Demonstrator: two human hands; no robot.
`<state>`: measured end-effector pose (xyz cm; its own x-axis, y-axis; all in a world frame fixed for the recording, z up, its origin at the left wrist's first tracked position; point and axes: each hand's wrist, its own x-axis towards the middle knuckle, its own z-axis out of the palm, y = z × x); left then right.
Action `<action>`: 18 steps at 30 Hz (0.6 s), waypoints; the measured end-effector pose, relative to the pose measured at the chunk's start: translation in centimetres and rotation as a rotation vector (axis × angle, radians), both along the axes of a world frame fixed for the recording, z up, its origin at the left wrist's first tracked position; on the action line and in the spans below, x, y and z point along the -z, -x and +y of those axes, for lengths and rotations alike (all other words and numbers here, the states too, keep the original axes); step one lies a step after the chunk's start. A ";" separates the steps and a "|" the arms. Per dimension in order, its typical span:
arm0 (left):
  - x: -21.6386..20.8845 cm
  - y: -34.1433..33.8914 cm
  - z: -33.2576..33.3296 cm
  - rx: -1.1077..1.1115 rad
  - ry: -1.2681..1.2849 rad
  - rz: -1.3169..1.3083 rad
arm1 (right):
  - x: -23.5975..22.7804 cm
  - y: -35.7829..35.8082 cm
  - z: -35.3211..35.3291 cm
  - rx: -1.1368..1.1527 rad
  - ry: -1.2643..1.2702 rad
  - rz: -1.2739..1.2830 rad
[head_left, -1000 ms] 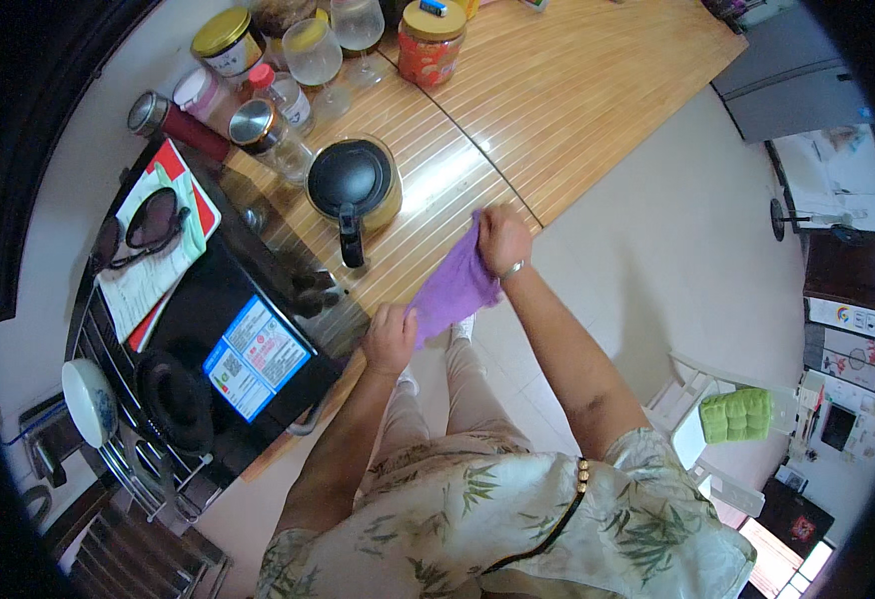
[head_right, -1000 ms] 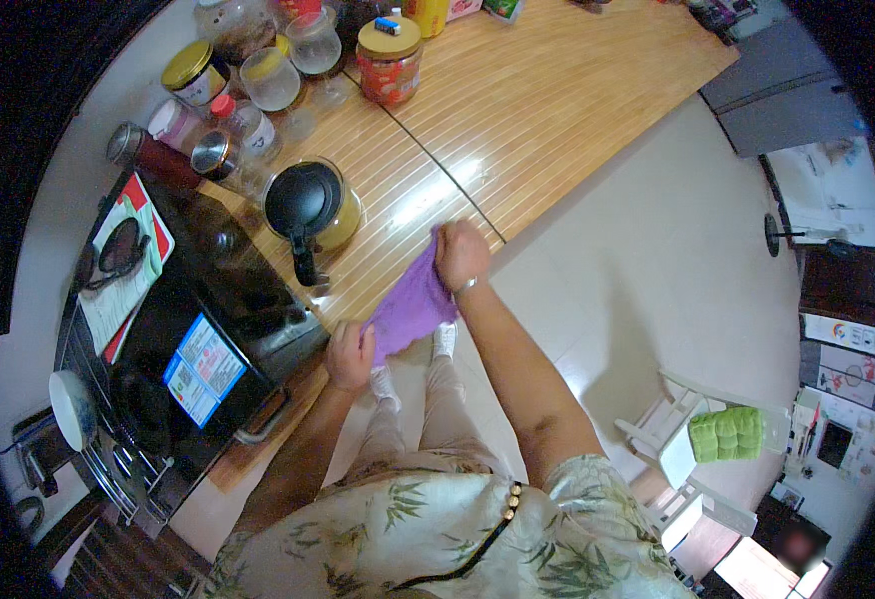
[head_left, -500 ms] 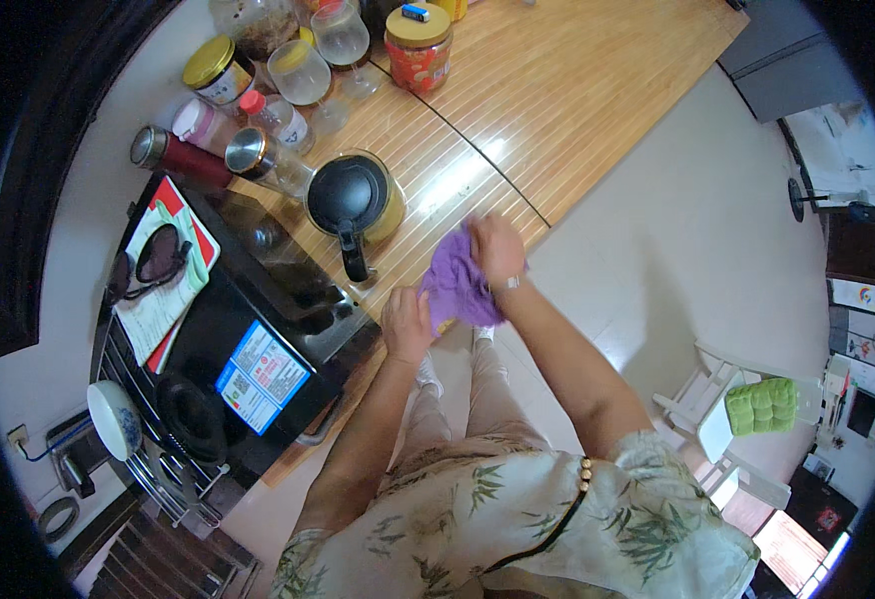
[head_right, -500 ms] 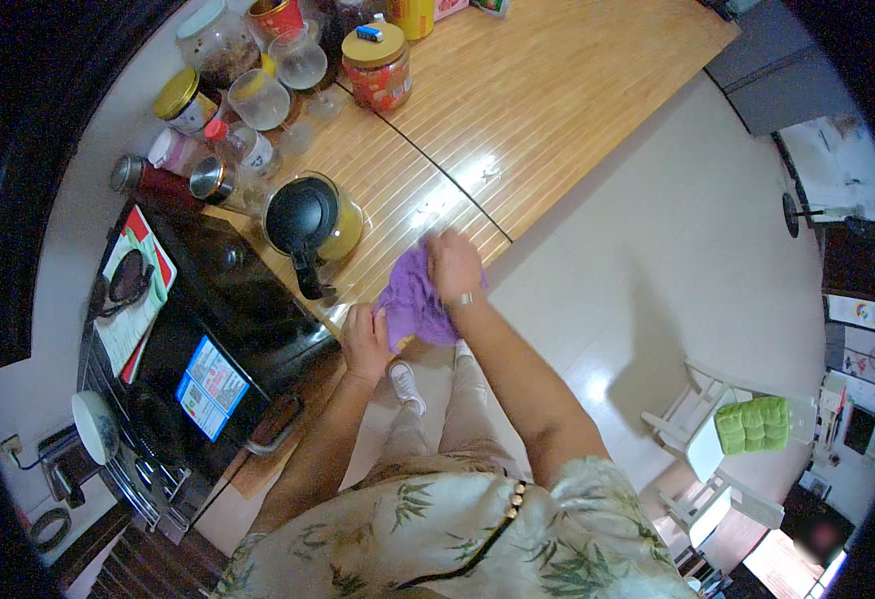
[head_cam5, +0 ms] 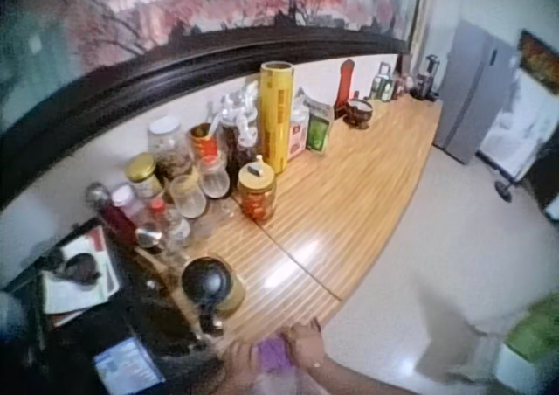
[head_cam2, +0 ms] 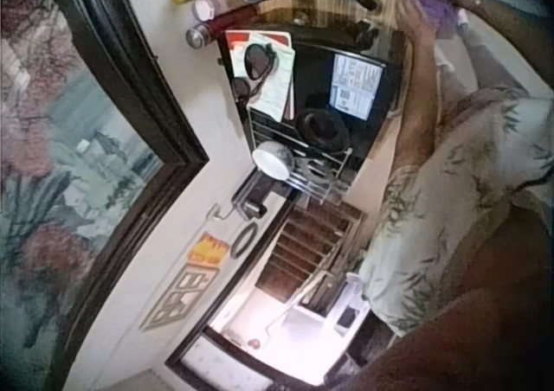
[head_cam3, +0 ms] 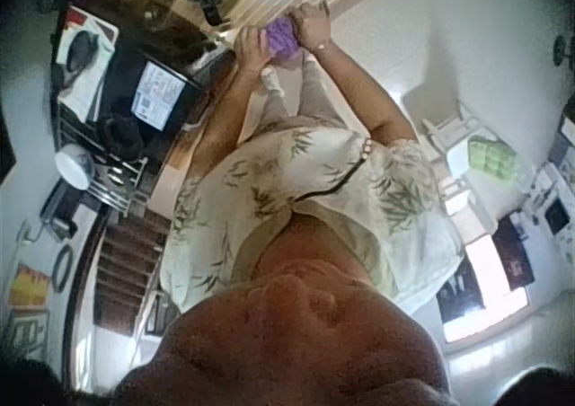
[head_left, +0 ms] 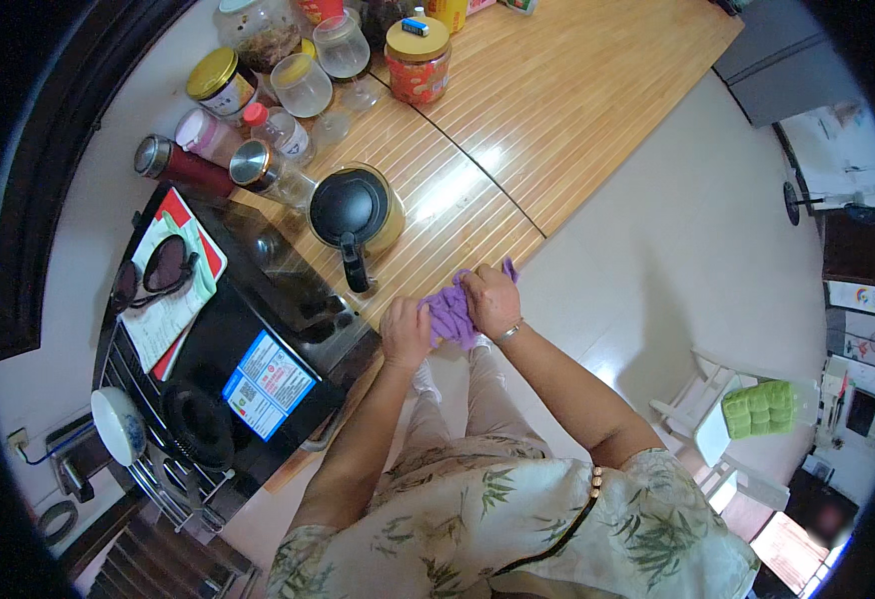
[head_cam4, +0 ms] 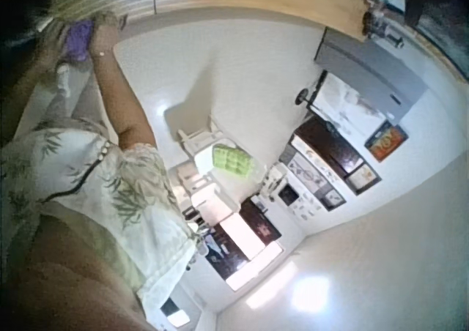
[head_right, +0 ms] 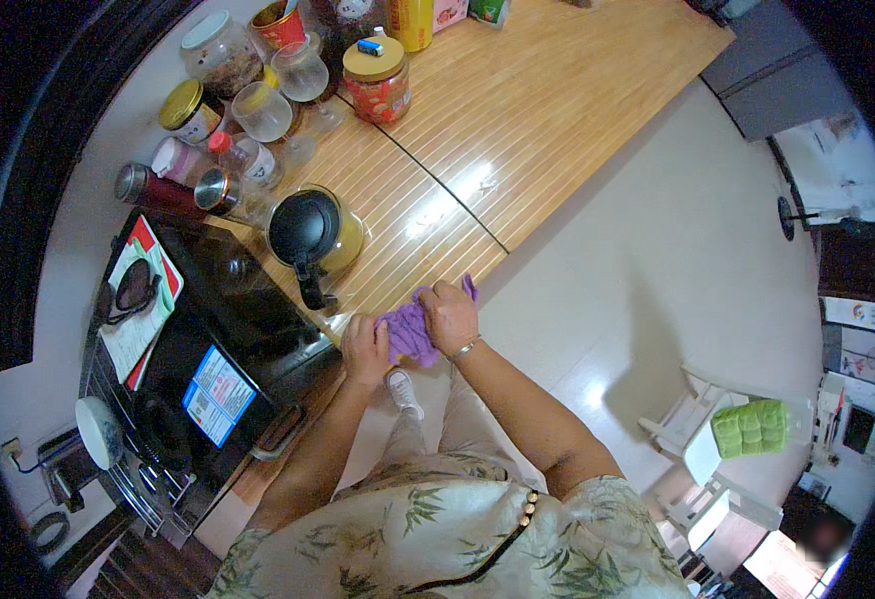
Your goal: The person wipes a wooden table surface with a purple cloth, moving various items like a kettle, jars, and a dish rack to clean underneath them. The person systematically wipes the table, lifts objects to clean the area beneath, and then places them back down.
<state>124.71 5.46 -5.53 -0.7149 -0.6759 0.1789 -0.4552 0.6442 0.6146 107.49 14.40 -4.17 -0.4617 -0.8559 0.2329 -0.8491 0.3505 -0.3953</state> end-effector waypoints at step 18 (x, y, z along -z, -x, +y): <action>-0.2 1.1 0.1 -0.010 -0.059 0.124 | -0.6 7.9 -8.4 0.185 0.042 -0.008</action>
<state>123.65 5.58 -5.34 -0.6828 -0.6950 0.2250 -0.3800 0.6010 0.7031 99.63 6.04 -3.55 -0.6125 -0.7458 0.2618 -0.7682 0.4837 -0.4194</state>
